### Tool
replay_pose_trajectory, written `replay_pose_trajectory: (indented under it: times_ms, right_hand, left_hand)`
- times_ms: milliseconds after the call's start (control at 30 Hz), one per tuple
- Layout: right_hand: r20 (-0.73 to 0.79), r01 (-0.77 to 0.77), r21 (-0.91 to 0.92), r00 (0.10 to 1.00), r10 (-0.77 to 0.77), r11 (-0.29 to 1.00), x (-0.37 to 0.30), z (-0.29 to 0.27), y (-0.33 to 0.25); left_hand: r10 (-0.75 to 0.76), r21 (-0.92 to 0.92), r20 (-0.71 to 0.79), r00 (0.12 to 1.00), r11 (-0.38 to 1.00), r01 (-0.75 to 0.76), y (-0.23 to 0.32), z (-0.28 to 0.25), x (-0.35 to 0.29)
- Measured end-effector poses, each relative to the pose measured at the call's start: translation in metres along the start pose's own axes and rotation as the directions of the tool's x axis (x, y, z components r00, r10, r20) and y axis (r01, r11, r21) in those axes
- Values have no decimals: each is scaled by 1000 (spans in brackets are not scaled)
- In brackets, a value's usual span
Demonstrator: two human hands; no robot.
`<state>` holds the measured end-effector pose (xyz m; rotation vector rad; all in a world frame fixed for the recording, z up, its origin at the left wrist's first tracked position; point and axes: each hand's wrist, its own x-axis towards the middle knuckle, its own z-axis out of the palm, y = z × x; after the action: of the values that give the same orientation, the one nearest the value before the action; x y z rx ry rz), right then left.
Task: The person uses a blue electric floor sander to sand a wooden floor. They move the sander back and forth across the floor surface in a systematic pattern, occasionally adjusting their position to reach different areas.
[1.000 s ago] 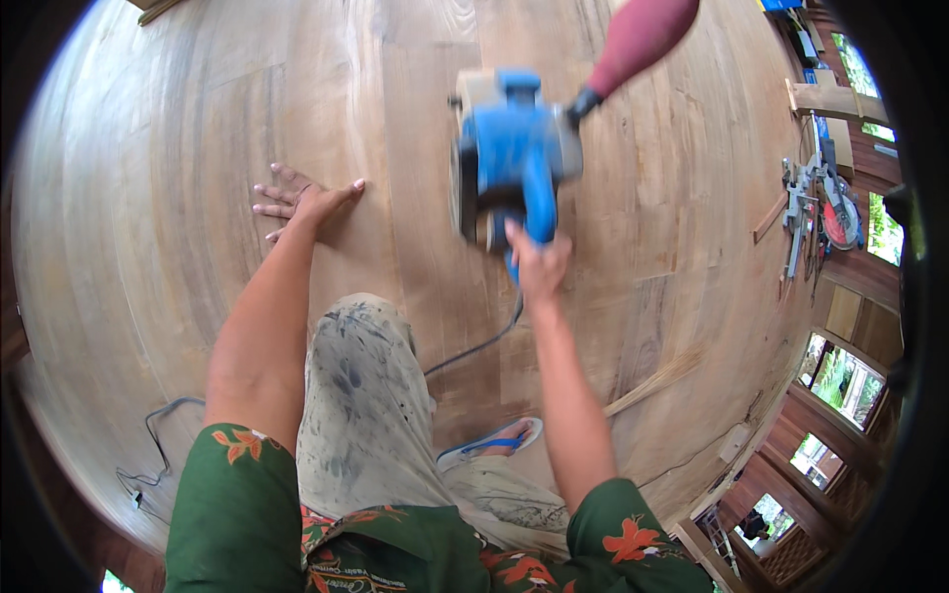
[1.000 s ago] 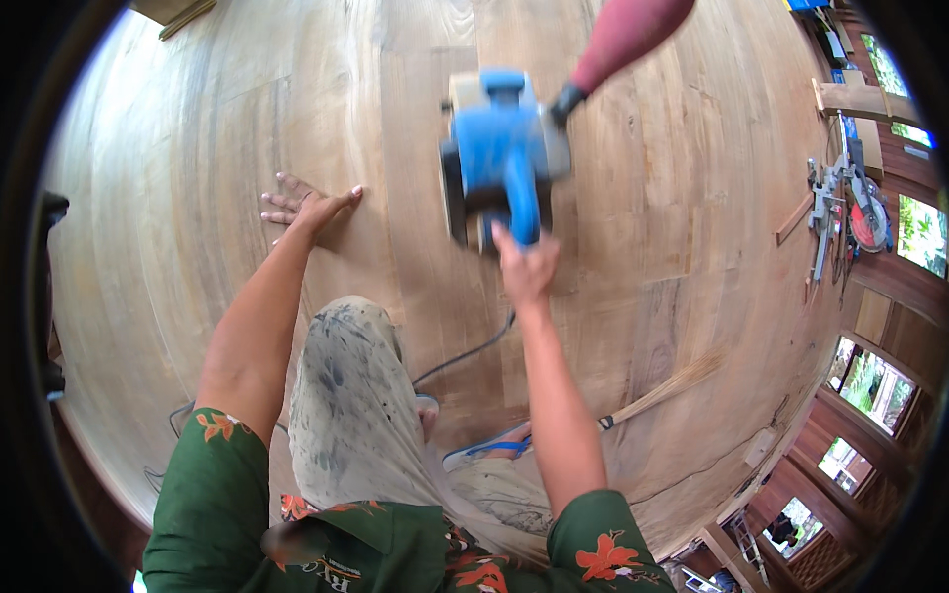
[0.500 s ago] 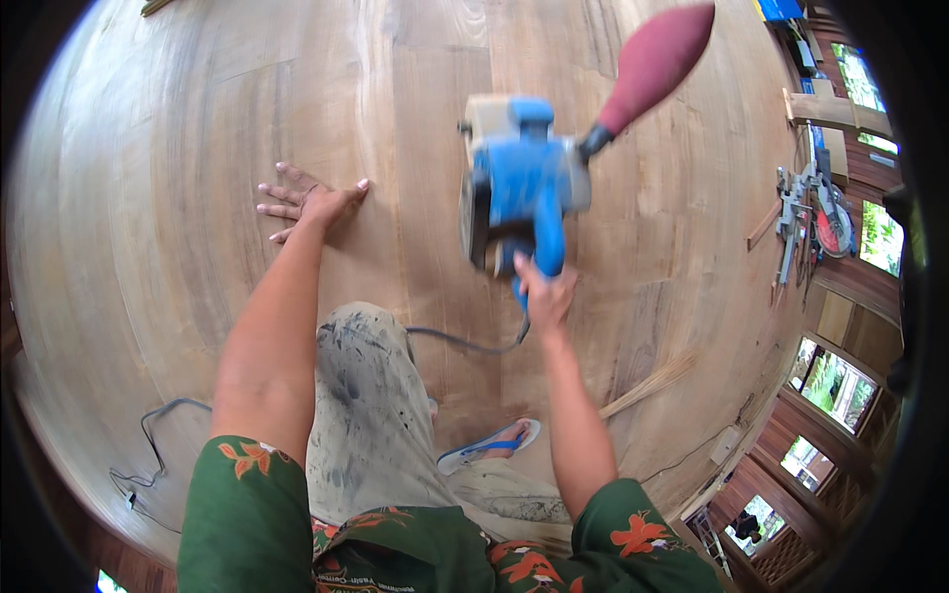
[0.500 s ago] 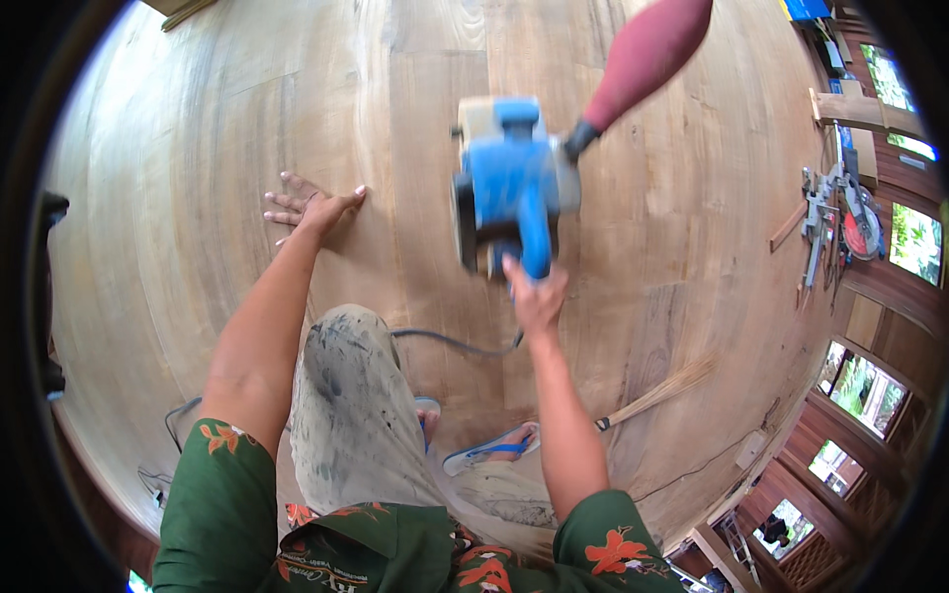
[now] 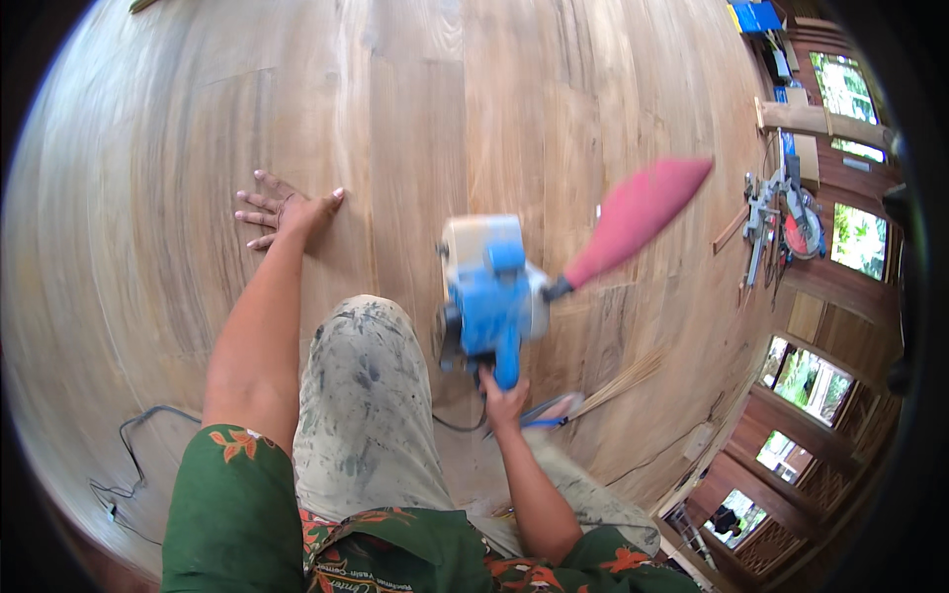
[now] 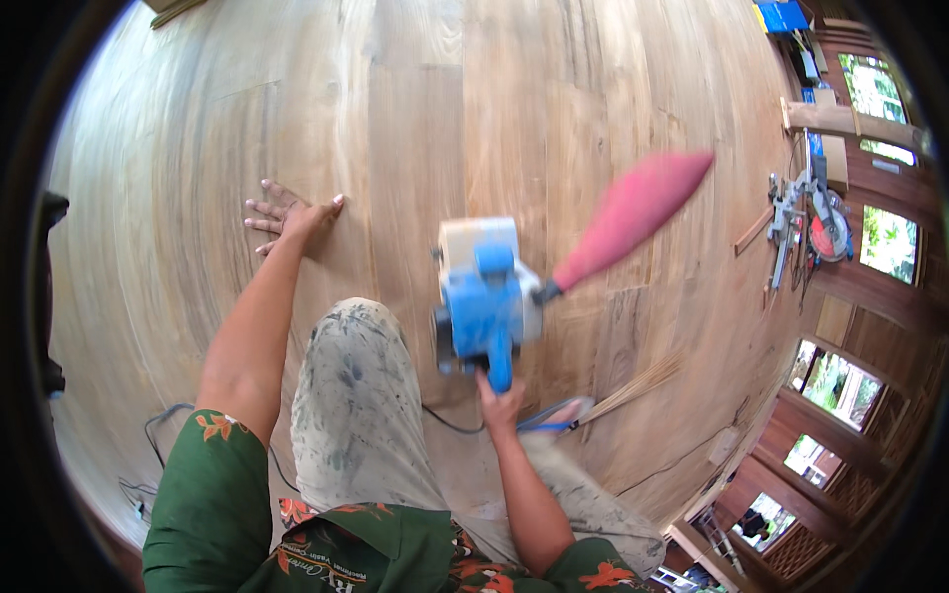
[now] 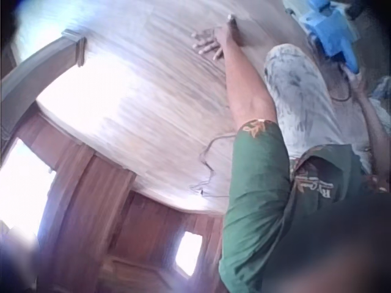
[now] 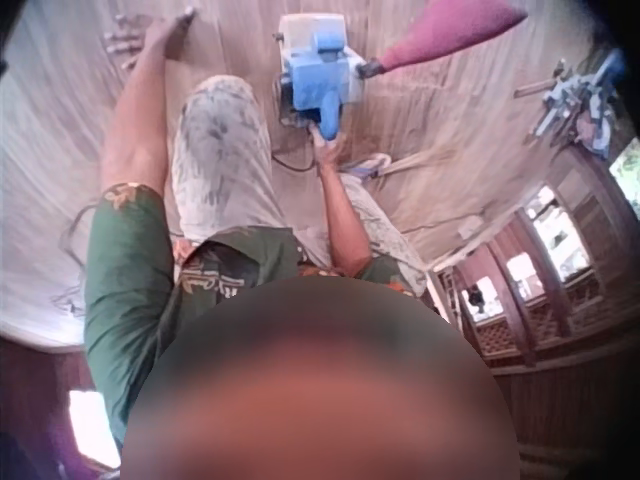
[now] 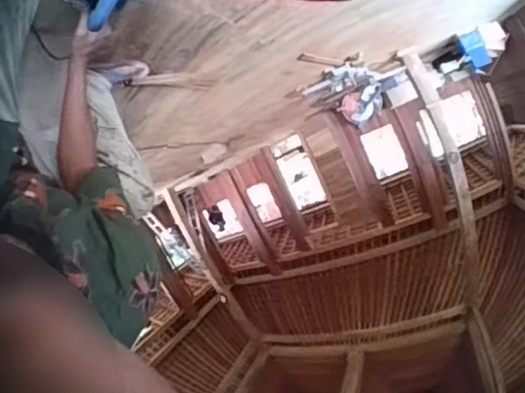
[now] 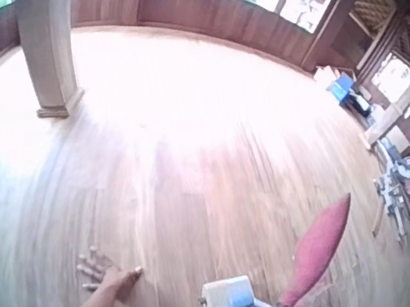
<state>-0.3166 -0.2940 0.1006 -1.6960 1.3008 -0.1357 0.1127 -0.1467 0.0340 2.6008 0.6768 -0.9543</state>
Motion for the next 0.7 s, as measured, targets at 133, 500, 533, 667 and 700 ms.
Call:
replay_pose_trajectory:
  times_ms: [133, 500, 533, 667, 700]
  right_hand:
    - [64, 277, 97, 957, -284, 956, 123, 37, -74]
    - [146, 304, 172, 933, -330, 937, 252, 109, -193]
    - [173, 343, 112, 918, -358, 933, 243, 98, -179]
    - [151, 309, 89, 936, -320, 947, 171, 51, -105]
    - [151, 244, 80, 955, -254, 967, 141, 40, -87]
  left_hand:
    - [57, -53, -6, 998, 997, -58, 11, 19, 1]
    - [22, -2, 18, 1000, 1000, -22, 11, 24, 19]
    - [21, 5, 15, 1000, 1000, -21, 11, 24, 19]
    - [15, -10, 36, 999, 1000, -15, 16, 26, 17]
    - [8, -2, 32, 999, 1000, -8, 15, 23, 16]
